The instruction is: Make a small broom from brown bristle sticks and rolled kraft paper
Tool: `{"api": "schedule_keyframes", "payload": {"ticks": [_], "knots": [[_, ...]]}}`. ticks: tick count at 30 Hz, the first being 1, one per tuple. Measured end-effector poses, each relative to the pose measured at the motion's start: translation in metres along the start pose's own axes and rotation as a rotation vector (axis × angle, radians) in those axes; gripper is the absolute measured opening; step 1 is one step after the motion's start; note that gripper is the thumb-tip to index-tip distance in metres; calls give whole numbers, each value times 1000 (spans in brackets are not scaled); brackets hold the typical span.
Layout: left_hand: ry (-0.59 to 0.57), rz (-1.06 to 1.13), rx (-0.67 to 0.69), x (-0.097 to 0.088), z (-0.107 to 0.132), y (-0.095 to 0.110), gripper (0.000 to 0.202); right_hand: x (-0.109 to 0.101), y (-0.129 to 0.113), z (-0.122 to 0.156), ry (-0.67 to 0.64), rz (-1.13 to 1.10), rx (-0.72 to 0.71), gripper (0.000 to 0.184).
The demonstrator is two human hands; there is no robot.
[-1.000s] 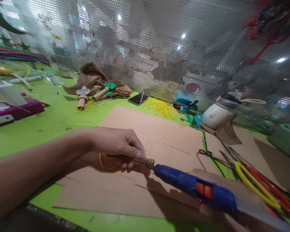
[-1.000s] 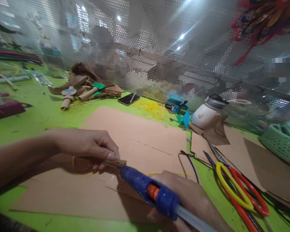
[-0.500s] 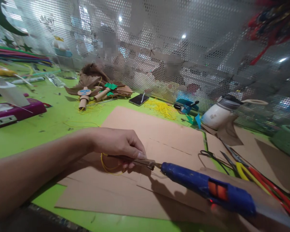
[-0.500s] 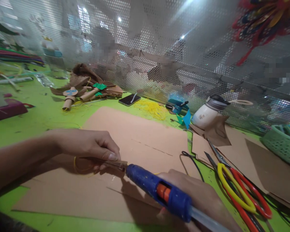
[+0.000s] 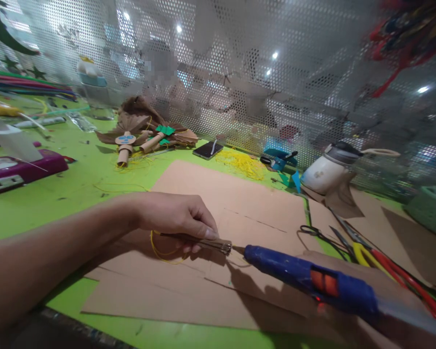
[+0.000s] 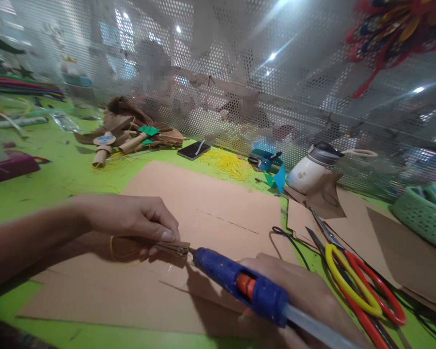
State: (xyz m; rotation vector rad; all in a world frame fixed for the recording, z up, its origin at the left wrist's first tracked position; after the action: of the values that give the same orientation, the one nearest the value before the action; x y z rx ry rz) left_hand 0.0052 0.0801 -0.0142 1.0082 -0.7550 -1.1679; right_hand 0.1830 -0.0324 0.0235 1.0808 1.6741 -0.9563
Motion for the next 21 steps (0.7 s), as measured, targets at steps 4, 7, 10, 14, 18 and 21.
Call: {"api": "schedule_keyframes", "payload": {"ticks": [4,7,10,14,18,21], "knots": [[-3,4,13,0,0,1,33,-3,5,0,14,-1,-2,21],[-6,6,17,-1,-1,0,32,-6,5,3,15,0,13,22],[-1,3,22,-1,0,0,30,-5,4,7,15,-10,27,23],[10,-33,61,-2,0,6,28,0,13,14,22,-23,58,22],[57,-119,78,-5,-1,8,27,9,34,26,43,-31,105,21],[102,-194,74,-8,-1,9,24,20,57,38,61,-38,147,21]]}}
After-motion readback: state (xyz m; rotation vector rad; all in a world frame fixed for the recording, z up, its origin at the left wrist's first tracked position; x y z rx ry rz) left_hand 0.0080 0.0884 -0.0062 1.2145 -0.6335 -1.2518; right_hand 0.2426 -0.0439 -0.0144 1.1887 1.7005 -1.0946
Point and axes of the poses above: each hand's wrist, its own z-axis away from the middle knuckle, its own x-axis out of the palm, y = z × x, the point moved 9 cm from there along -z, towards the middle knuckle, and after that the axes turned 15 degrees about z, right-handed, at the moved point
